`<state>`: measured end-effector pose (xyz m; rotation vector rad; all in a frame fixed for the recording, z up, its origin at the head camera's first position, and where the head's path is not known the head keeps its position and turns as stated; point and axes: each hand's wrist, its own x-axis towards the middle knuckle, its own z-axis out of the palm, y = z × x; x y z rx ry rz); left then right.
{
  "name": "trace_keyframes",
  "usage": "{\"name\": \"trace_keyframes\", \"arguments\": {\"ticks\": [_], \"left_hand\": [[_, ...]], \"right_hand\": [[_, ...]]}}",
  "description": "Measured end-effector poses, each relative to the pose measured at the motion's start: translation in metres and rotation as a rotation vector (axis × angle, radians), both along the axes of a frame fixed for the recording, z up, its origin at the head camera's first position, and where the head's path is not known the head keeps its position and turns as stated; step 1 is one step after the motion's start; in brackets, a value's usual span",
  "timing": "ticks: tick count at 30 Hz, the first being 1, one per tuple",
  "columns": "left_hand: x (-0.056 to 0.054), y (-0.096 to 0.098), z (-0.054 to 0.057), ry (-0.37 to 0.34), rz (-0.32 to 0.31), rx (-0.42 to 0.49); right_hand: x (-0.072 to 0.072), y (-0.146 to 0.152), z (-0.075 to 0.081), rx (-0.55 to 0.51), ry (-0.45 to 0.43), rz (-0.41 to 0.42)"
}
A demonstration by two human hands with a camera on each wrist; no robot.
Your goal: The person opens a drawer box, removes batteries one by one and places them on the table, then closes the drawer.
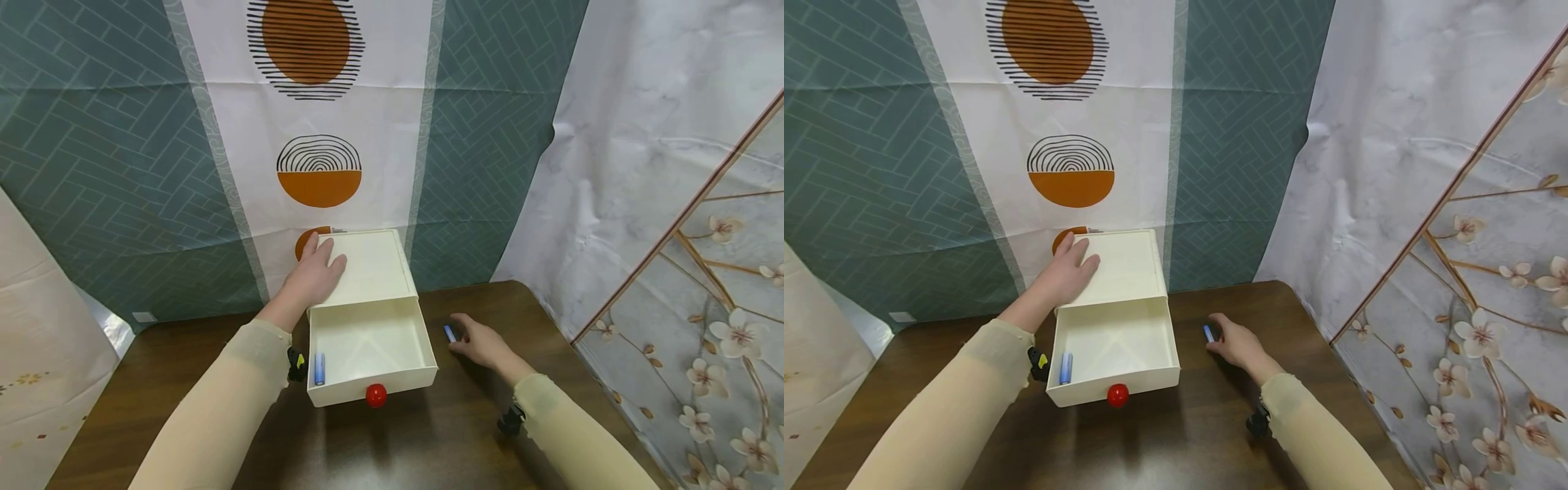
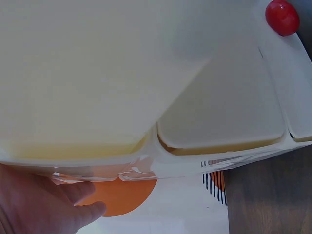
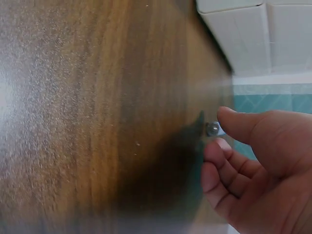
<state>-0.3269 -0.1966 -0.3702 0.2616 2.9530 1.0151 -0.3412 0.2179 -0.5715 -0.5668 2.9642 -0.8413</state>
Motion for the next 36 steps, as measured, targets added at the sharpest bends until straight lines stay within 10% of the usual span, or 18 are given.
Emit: {"name": "trace_keyframes", "arguments": {"ticks": [5, 10, 36], "left_hand": [[0.0, 0.001, 0.001, -0.008, 0.003, -0.004], [0.0, 0.001, 0.001, -0.009, 0.003, -0.007], [0.0, 0.0, 0.0, 0.001, 0.002, -0.01]], "right_hand": [[0.041, -0.019, 0.065, -0.043, 0.004, -0.036], [0.055, -0.026, 0.092, -0.043, 0.022, -0.065], [0.092, -0.052, 0.154, -0.127, 0.104, -0.004]]}}
